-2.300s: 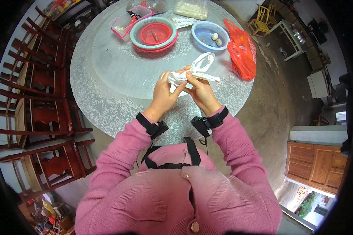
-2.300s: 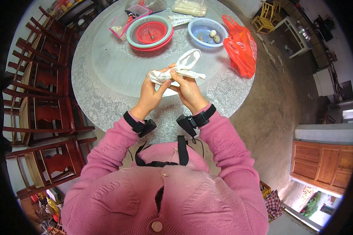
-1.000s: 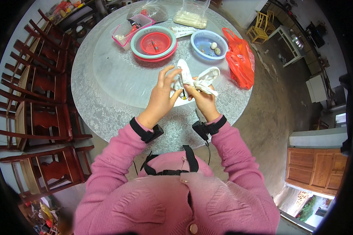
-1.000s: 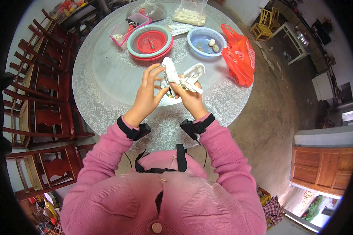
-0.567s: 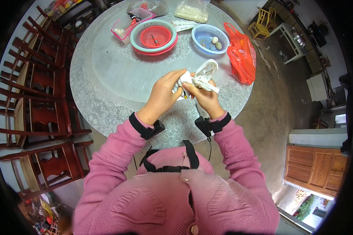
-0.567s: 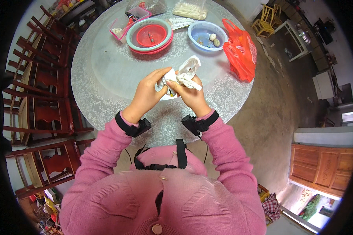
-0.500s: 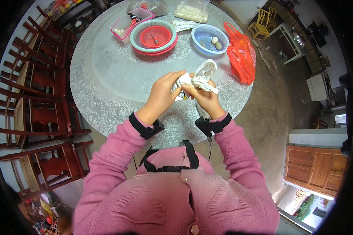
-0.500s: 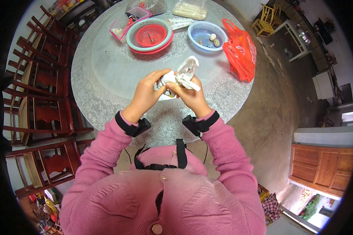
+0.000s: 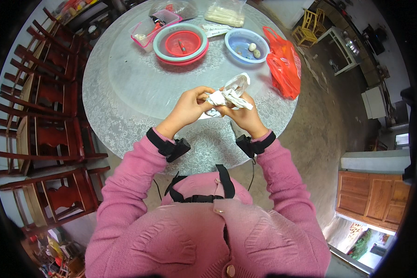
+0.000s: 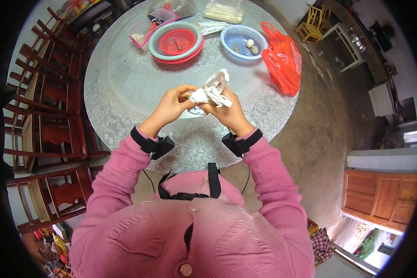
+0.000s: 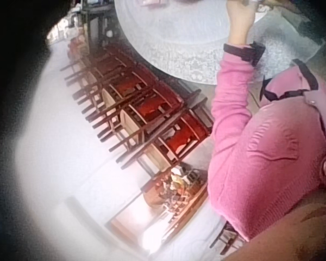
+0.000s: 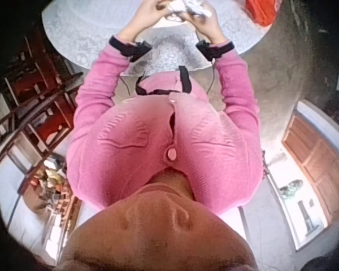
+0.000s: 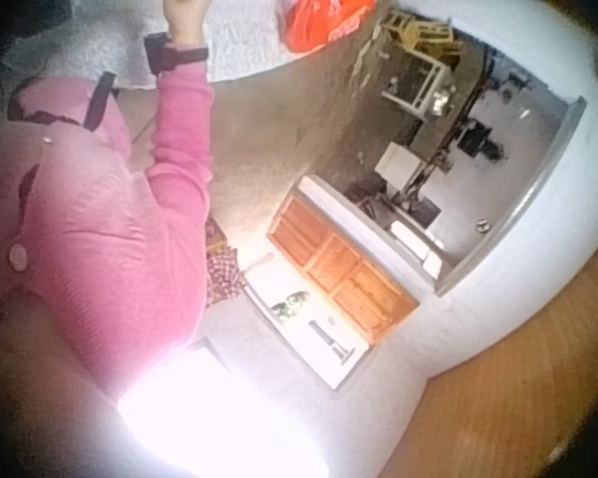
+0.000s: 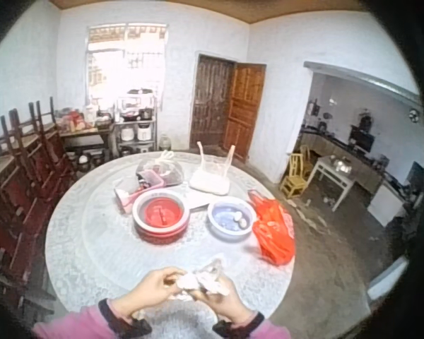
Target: The person wipes a round table with a gray sponge, moving items like a plastic container, bowls, and a bag to reach different areas. They then open a white plastic bag, remove a white cloth, and continue wiping the table surface.
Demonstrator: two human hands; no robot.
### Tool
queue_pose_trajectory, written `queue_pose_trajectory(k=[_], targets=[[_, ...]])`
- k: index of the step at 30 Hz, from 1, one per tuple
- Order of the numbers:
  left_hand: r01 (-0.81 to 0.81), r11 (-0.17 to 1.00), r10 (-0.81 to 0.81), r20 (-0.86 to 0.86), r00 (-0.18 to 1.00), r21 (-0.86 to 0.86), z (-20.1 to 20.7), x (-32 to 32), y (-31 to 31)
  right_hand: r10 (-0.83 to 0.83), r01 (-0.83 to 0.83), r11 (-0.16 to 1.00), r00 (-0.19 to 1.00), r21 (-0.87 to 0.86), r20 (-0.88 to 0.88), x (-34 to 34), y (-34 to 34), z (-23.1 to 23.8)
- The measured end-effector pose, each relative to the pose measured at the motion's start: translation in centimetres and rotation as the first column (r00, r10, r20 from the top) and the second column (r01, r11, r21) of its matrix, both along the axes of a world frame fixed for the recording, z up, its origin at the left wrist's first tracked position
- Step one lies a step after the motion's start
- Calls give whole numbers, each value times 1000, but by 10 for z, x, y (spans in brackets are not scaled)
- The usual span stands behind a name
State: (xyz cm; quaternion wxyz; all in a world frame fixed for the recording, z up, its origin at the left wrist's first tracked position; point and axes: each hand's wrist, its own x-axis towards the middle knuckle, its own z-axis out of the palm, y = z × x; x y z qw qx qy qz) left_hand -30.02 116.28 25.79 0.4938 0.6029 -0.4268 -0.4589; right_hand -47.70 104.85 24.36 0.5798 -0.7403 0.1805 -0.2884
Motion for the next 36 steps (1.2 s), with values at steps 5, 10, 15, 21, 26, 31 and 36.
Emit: queue_pose_trajectory(k=[5,10,15,21,26,31,36], targets=[[98,994,-84,-232,969,51,-4,10,2,19,-18,996,1000,-91,2,-3,-3,3],[214,977,-177,-534,827,7,-8,14,6,64,-61,987,998,-148,10,-5,-4,7],[227,970,-214,-754,621,-88,-14,8,8,70,-65,990,997,-124,35,-1,-4,6],[212,963,-92,-537,839,166,-4,16,10,66,-83,982,992,169,105,1,3,-4],[-101,994,107,168,980,-44,5,0,13,1,-11,976,999,215,46,4,2,-5],[-12,957,167,516,840,-289,14,-13,16,-85,85,991,996,102,-6,7,3,-5],[31,957,172,652,739,-288,16,-25,20,-66,39,954,994,296,81,7,0,-7]])
